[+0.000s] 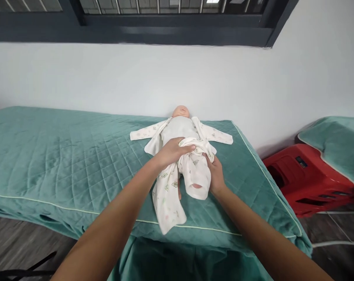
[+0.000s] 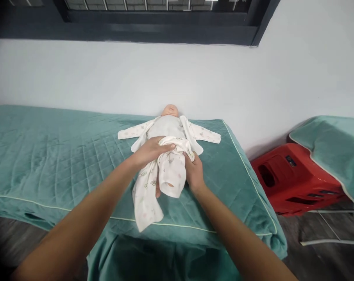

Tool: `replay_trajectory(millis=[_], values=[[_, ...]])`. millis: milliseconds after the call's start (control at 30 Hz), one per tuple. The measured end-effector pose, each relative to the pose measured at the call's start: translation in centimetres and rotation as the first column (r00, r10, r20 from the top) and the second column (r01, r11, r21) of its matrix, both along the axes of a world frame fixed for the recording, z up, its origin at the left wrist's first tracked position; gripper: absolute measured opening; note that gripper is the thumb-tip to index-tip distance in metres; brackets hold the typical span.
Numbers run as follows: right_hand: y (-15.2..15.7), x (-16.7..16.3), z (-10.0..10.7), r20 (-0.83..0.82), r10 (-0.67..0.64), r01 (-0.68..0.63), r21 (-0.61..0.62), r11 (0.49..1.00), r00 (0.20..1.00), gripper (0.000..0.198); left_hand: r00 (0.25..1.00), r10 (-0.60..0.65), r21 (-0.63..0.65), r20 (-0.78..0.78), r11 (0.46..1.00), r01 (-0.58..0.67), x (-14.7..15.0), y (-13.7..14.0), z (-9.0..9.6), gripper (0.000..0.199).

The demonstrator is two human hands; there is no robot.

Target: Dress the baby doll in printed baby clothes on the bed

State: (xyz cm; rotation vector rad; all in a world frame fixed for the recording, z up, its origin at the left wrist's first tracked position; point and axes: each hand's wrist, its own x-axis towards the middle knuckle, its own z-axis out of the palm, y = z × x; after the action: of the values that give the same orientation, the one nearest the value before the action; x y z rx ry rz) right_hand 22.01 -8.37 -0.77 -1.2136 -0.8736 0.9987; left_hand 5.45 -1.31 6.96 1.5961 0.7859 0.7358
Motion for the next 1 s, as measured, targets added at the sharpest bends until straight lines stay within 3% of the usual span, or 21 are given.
replay_trajectory(millis=[100,267,367,467,567,633,733,867,1000], values=[[1.7,0.6,0.1,0.147,-0.118,0.108,0.076,0.991,0.982,0.032,0.995,0.058,0.175,-0.082,0.984,-0.043,0.4,1.1,-0.2,0.035],[4.1,1.3,0.4,0.271,-0.147,0.133,0.071,0.989,0.951,0.021,0.955,0.248,0.348,-0.162,0.92,-0.18,0.7,2.2,-0.5,0.027],[4.4,1.3,0.3,0.332,-0.185,0.171,0.072,0.983,0.925,0.02,0.953,0.283,0.281,-0.113,0.929,-0.242,-0.1,2.9,-1.1,0.028],[3.9,1.0,-0.1,0.396,-0.18,0.158,0.088,0.984,0.9,0.017,0.978,0.196,0.022,0.068,0.98,-0.197,-1.8,3.5,-2.7,0.034],[3.3,0.7,0.2,0.491,-0.1,0.032,0.145,0.989,0.865,0.017,0.943,0.194,-0.236,0.27,0.963,-0.13,-3.2,3.6,-4.6,0.038],[3.2,0.6,1.1,0.579,-0.049,-0.069,0.18,0.981,0.814,0.02,0.902,0.24,-0.313,0.359,0.941,-0.126,-3.6,3.2,-5.5,0.037],[3.7,0.3,3.8,0.673,0.138,-0.264,0.089,0.96,0.727,0.026,0.859,0.252,-0.324,0.446,0.94,-0.108,-3.5,2.7,-5.9,0.035],[5.7,-0.8,7.3,0.61,0.506,-0.563,-0.115,0.818,0.61,0.032,0.856,0.249,-0.302,0.453,0.946,-0.115,-3.1,2.5,-5.9,0.036],[7.4,-2.1,7.6,0.508,0.61,-0.625,-0.167,0.763,0.608,0.031,0.853,0.264,-0.274,0.451,0.95,-0.149,-3.3,2.4,-6.2,0.036]])
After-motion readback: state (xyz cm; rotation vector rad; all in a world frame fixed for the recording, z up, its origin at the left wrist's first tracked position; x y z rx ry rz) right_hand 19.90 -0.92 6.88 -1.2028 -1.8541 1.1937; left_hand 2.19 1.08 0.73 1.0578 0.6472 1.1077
